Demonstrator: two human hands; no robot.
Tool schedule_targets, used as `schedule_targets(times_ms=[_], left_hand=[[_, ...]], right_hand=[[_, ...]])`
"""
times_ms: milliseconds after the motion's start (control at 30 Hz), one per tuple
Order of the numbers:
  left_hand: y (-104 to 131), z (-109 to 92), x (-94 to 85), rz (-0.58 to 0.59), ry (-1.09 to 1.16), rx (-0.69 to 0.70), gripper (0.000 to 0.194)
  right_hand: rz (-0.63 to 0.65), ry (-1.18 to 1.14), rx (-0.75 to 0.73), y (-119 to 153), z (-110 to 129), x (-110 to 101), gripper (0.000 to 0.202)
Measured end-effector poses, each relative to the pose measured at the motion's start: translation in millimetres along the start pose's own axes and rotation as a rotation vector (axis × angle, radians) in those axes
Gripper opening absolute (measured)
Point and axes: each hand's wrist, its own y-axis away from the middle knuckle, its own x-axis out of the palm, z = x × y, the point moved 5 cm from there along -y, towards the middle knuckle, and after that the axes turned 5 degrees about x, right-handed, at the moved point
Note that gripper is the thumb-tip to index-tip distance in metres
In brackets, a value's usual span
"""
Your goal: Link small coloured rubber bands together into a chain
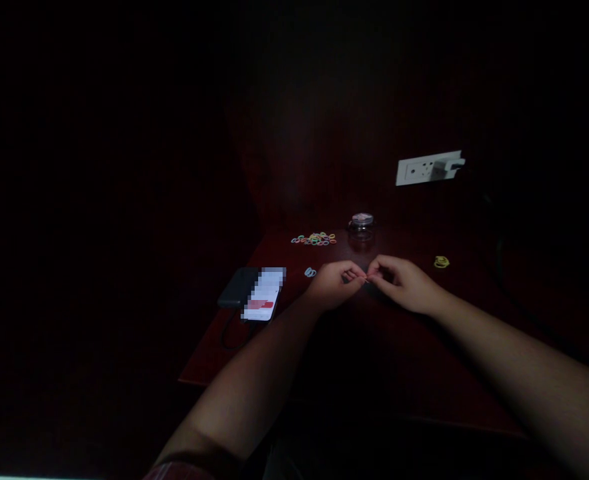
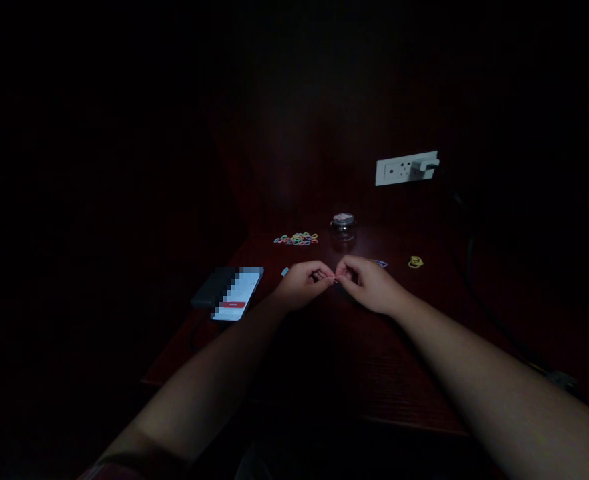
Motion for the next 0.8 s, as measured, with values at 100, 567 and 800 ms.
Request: schedule_targets(times_ms=[100, 567, 800], left_hand=[[-0.5, 0.1, -0.5, -0.004, 0.003, 0.006, 0.015], [0.4, -1.4, 3.4, 0.021, 0.076, -0.047, 0.013], [0.6, -1.5, 3.5, 0.032, 0.054, -0.037, 0.013]], right_hand=[[0.002, -0.003, 0.013, 0.1, 0.6, -0.4, 0.009], [0.031, -0.030, 0.009, 0.7, 2.3, 0.8, 0.008], [0.036, -0.050, 0.009, 0.3, 0.7, 2.0, 0.009]])
